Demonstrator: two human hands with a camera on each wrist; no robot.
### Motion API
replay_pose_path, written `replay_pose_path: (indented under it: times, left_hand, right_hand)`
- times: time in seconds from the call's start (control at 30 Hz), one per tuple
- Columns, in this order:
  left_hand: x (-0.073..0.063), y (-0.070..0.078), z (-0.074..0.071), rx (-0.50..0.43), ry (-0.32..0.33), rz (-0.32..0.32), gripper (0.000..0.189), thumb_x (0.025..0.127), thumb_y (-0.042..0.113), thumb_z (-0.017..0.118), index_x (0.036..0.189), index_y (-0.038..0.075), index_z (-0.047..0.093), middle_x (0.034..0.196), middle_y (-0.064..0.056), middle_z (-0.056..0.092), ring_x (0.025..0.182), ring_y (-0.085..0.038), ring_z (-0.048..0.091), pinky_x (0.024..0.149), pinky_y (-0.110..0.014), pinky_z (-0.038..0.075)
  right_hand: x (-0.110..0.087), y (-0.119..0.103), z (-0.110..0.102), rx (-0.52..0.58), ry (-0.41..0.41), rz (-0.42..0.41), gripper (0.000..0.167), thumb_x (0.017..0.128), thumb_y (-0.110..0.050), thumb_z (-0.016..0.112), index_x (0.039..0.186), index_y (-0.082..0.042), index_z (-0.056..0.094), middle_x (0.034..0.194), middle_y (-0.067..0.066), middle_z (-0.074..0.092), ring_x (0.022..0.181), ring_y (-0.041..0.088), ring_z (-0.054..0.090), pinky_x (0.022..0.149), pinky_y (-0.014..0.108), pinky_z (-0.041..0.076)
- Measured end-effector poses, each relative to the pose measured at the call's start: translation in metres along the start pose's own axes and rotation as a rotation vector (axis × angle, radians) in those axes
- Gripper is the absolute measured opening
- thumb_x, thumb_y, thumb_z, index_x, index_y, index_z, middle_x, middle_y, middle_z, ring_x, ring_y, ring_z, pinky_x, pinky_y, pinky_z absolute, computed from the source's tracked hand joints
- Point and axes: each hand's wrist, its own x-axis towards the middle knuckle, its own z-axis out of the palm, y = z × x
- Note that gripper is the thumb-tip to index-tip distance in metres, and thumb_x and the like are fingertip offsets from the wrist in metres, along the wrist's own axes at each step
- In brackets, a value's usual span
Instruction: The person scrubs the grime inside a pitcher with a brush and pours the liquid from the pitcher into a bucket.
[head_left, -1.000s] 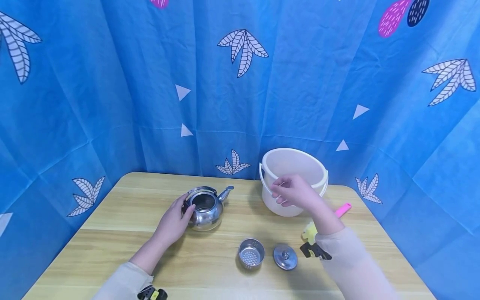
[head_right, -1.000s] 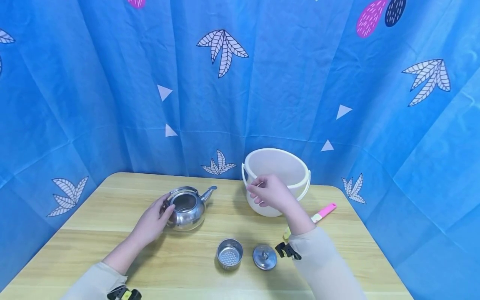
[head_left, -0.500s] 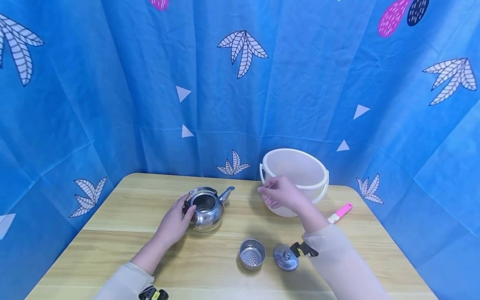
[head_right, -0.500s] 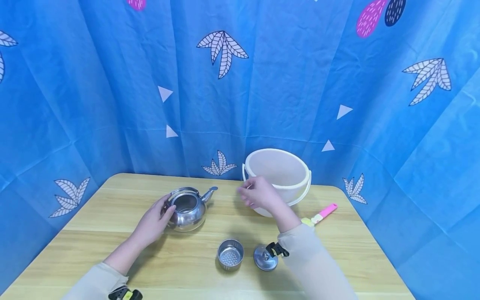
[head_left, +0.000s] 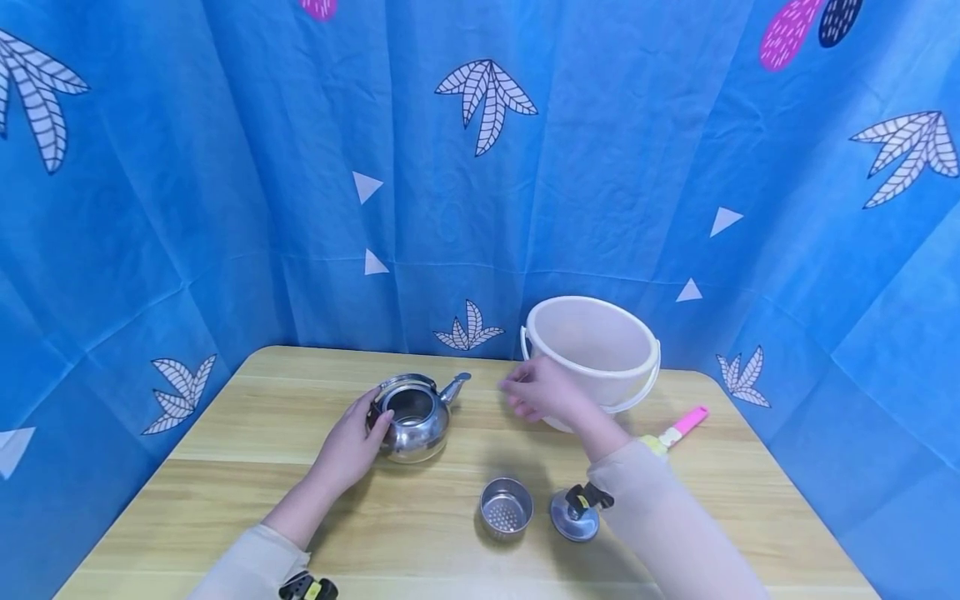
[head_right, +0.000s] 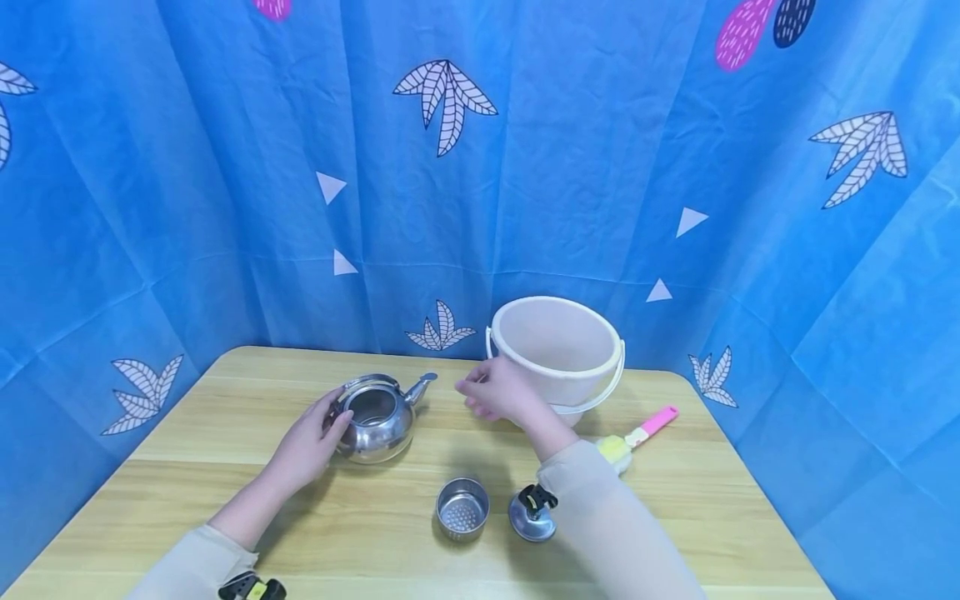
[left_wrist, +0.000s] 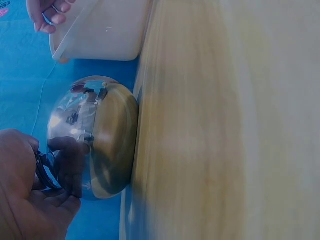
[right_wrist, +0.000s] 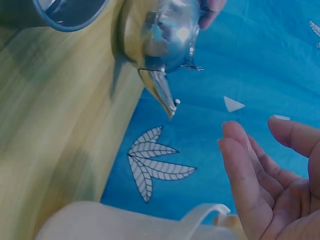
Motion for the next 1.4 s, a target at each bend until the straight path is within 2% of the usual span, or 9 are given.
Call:
replay_pose_path:
  times: [0.23,0.43,0.63,1.0,1.2,1.4]
  left_hand:
    - [-0.001,0.000,0.000,0.000,0.001,0.000,0.067,0.107,0.044,0.043,0.152,-0.005,0.033,0.151,-0.031,0.038,0.137,-0.048,0.039,0.113,-0.059,0.033]
    - [-0.001,0.001,0.000,0.001,0.002,0.001,0.067,0.107,0.044,0.042,0.152,-0.005,0.033,0.151,-0.031,0.037,0.138,-0.048,0.038,0.114,-0.059,0.032]
    - [-0.001,0.002,0.000,-0.001,0.005,0.006,0.066,0.107,0.042,0.043,0.151,-0.005,0.034,0.151,-0.031,0.038,0.137,-0.048,0.039,0.113,-0.059,0.033]
    - [0.000,0.000,-0.001,-0.006,0.006,0.009,0.064,0.107,0.040,0.045,0.152,-0.005,0.033,0.151,-0.031,0.038,0.137,-0.048,0.039,0.113,-0.060,0.032]
    - [0.000,0.001,-0.001,-0.003,0.004,0.009,0.063,0.107,0.038,0.045,0.151,-0.005,0.034,0.151,-0.032,0.038,0.138,-0.048,0.039,0.113,-0.059,0.032]
    - [-0.001,0.004,-0.002,-0.003,-0.001,-0.002,0.061,0.107,0.035,0.047,0.151,-0.005,0.034,0.151,-0.032,0.038,0.138,-0.048,0.038,0.114,-0.059,0.032]
  right_hand:
    - [0.007,-0.001,0.007,0.009,-0.005,0.015,0.022,0.096,-0.021,0.068,0.103,-0.001,0.068,0.087,0.014,0.069,0.081,0.034,0.071,0.065,0.034,0.062]
    - [0.015,-0.001,0.011,-0.029,-0.014,0.050,0.023,0.096,-0.024,0.068,0.104,-0.002,0.067,0.086,0.012,0.070,0.072,0.025,0.071,0.065,0.035,0.062]
    - [0.024,-0.001,0.015,-0.043,-0.021,0.083,0.026,0.096,-0.026,0.068,0.105,-0.002,0.066,0.085,0.010,0.071,0.079,0.032,0.073,0.071,0.041,0.062]
    - [0.039,-0.002,0.024,-0.078,-0.047,0.094,0.028,0.097,-0.026,0.067,0.109,0.000,0.066,0.087,0.013,0.072,0.072,0.023,0.071,0.063,0.035,0.062]
    - [0.048,0.003,0.031,-0.092,-0.051,0.102,0.029,0.097,-0.026,0.067,0.108,0.001,0.065,0.087,0.015,0.073,0.073,0.024,0.071,0.063,0.035,0.062]
    - [0.058,0.011,0.039,-0.083,-0.062,0.146,0.031,0.098,-0.027,0.065,0.110,0.002,0.064,0.089,0.016,0.072,0.077,0.027,0.072,0.066,0.037,0.062]
